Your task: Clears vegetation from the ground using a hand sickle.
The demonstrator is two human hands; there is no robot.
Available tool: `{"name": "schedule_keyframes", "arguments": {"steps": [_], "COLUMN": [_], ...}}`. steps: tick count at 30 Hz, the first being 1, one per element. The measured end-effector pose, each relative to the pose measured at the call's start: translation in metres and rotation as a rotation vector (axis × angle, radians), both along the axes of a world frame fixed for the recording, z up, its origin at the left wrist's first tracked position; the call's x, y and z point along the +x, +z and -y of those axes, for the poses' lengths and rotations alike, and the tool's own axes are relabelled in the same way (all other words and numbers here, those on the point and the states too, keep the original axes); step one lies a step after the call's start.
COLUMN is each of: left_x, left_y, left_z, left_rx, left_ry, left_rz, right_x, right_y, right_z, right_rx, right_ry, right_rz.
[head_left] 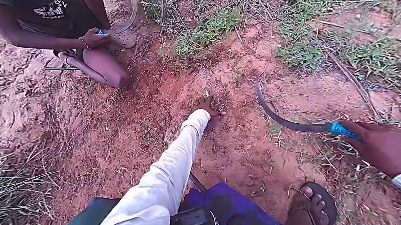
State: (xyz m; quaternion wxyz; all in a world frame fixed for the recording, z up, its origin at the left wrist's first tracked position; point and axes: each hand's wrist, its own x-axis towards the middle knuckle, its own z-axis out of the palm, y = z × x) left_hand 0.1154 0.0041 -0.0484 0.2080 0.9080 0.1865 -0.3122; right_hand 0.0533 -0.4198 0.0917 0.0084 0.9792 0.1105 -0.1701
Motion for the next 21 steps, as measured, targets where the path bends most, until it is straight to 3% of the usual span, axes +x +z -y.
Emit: {"name": "schedule_keyframes", "arguments": {"steps": [2,5,12,16,21], "left_x": [-0.007,-0.036,-0.080,-0.086,-0.112], "left_y": [0.006,0.010,0.042,0.102,0.146], "left_z": [0.040,0.070,-0.018,-0.093,-0.165], "left_rx": [0.062,0.095,0.082,0.193,0.232], "left_ry": [-0.223,-0.380,-0.732,-0.683,-0.095], "left_rz": [-0.107,-0.161,-0.239,-0.185,0.198], "right_x": [0.003,0.006,0.013,0.015,0.022], "right_y": [0.002,0.011,-0.007,-0.019,-0.012], "right_z": [-0.006,-0.016,-0.006,0.001,-0.017], "right_rx": [-0.028,-0.013,0.086,0.135,0.158], "right_ry": [-0.001,-0.016,0.082,0.087,0.082], "right_rz": [-0.025,-0.045,0.141,0.195,0.067]}}
